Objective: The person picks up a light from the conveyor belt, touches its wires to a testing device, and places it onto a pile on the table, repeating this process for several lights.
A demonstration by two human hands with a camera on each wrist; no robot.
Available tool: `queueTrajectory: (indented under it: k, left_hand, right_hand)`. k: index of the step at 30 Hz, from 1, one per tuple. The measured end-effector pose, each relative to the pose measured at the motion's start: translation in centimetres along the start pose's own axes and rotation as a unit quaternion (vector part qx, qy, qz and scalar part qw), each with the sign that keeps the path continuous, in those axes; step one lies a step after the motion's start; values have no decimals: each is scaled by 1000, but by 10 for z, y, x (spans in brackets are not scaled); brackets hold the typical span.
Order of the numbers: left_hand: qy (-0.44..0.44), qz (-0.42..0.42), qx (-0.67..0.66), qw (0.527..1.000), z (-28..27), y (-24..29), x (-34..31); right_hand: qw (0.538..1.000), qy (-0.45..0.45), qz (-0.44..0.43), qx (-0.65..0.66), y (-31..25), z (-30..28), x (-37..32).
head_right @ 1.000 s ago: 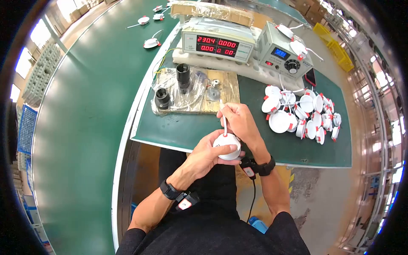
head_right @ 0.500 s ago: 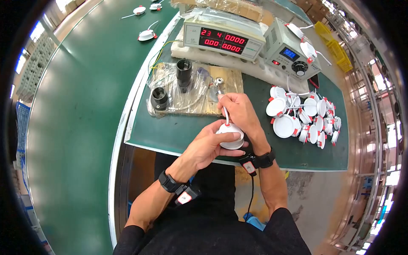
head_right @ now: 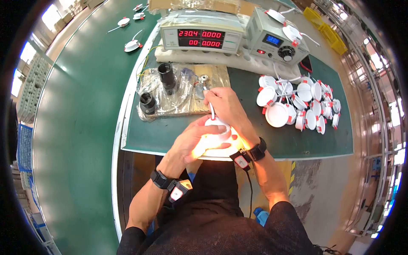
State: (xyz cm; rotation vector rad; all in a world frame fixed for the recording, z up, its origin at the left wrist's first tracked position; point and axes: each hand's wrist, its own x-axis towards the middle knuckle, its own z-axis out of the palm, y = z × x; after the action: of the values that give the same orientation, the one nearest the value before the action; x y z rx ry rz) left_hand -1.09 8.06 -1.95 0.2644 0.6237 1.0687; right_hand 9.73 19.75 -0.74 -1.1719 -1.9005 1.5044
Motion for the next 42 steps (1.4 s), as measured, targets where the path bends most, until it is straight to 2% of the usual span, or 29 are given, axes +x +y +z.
queueTrajectory:
  k: [7,13,16,20,23,29,33,42]
  left_hand:
    - [3,-2,23,1000,8,6,-4]
    - [10,-2,26,1000,7,5,-2]
    - [36,10,70,997,12,6,-2]
    - [24,19,60,998,4,1,7]
    - [31,38,71,996,4,-3,10]
    - [8,22,39,999,5,0,3]
    - [26,-3,44,999,10,6,0]
    - [17,9,62,998,5,1,6]
  right_hand:
    - [999,2,-7,49,12,1,4]
    - [1000,9,-8,14,8,0,2]
    - [999,14,-41,-26,11,-1,4]
    - [998,19,-52,-22,16,0,7]
    - [999,21,-40,-26,9,0,4]
    - [1000,23,-14,-12,11,0,5]
    - [1000,21,-5,-9,7,0,3]
    - [999,25,-32,-19,9,1,3]
